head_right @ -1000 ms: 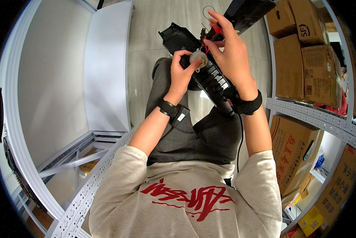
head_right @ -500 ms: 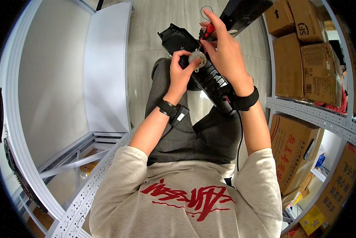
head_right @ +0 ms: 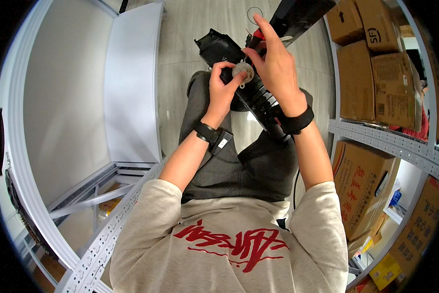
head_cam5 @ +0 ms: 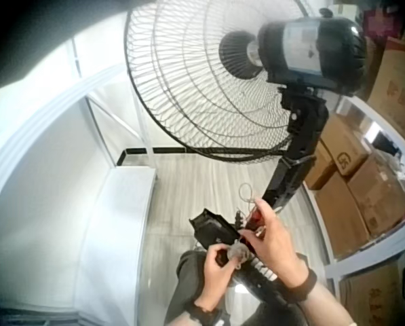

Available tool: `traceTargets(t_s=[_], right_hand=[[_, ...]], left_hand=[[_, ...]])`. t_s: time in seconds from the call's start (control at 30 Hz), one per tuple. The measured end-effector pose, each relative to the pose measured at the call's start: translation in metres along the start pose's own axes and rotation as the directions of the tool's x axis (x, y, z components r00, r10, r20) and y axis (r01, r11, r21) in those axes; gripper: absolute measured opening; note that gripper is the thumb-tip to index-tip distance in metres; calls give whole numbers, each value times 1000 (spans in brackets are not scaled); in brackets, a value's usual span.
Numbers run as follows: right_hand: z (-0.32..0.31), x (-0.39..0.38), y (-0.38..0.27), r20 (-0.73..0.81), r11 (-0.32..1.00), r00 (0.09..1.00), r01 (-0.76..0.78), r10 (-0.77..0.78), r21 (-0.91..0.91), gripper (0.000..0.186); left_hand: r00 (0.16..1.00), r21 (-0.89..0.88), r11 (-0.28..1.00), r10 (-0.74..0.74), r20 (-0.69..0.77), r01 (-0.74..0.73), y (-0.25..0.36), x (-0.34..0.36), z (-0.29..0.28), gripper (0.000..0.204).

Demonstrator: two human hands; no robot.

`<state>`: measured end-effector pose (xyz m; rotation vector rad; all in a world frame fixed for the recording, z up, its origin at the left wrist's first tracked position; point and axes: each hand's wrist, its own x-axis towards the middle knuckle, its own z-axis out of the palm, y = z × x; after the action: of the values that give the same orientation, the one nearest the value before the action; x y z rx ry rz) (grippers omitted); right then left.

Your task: The person sits on the floor and uses a screwdriver to attach a small white circular component to a black plastic housing. They manipulate wires and tighten screws to secure the part.

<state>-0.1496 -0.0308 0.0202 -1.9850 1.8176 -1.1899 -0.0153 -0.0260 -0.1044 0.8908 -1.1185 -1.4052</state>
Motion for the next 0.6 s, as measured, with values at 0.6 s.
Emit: traceTargets(t_s=[0.6], right_hand=[[6,0,-2,-61,1000,998,-21,21,3,80]], left_hand=[[1000,-1,1000,1,16,-1,-2,1,1,30]])
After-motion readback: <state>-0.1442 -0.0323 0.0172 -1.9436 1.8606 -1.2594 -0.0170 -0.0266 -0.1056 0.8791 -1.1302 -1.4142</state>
